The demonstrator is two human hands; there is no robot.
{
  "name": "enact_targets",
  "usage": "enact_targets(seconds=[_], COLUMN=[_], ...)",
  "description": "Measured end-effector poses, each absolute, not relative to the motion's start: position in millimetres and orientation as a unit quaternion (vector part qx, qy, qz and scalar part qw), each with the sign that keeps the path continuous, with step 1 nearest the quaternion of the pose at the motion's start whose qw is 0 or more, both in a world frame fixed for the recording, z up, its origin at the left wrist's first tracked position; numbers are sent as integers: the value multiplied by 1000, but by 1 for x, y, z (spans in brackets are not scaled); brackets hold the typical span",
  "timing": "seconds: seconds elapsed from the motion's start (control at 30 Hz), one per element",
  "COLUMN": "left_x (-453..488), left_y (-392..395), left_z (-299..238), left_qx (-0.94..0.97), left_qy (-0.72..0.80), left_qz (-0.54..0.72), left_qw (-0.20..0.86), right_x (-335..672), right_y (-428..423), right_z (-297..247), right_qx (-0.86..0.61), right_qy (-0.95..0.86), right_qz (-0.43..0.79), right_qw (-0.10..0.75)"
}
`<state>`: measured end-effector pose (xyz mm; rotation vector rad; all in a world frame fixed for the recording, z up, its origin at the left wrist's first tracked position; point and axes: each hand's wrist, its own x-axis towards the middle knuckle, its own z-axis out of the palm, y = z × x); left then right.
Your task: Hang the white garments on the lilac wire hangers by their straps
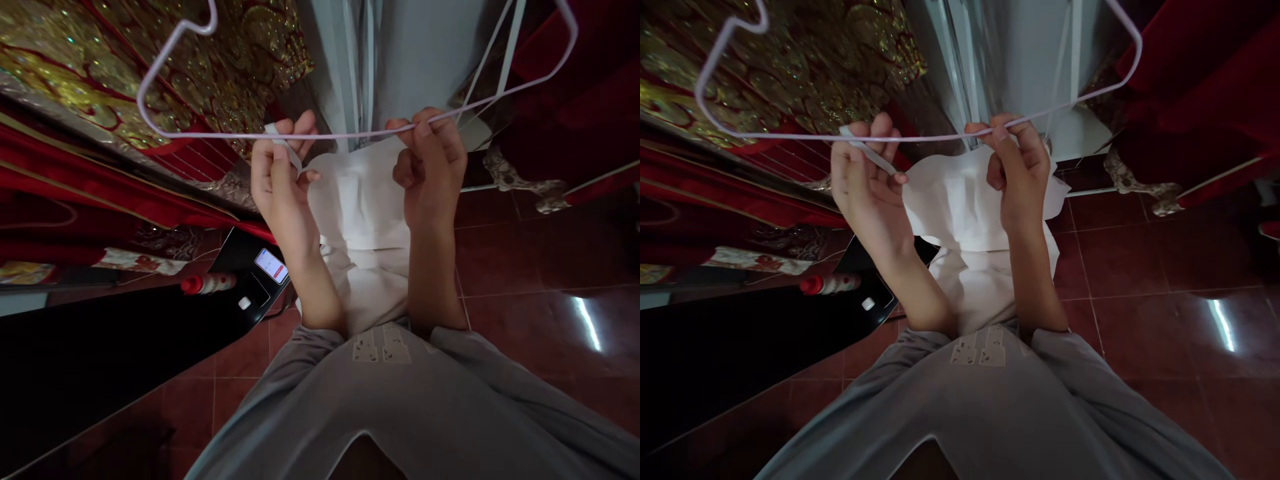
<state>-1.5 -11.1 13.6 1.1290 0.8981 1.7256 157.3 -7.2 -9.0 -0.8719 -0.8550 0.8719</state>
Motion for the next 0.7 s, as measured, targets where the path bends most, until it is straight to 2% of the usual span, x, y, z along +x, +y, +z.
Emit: enact_targets(seconds=[0.2, 0.43, 0.5, 0.6, 0.7], left_x=[14, 10, 11, 11, 8], left_y=[-9, 1, 2, 3, 5], left_z=[19, 10, 7, 3, -2], left_qx=[387, 392, 404, 422, 447], left_qy=[383, 378, 360, 353, 351], left_qz=[722, 720, 726, 721, 718], left_qw=[427, 430, 425, 422, 401], right_x=[162, 207, 220, 222, 211], right_y=[-15, -3, -3, -7, -11], right_z=[-12, -32, -35, -36, -32], right_qx=[-400, -429, -452, -468, -459], right_qy=[-383, -249, -265, -338, -370], right_qz=[372, 173, 193, 289, 308], right_qw=[745, 851, 830, 763, 747])
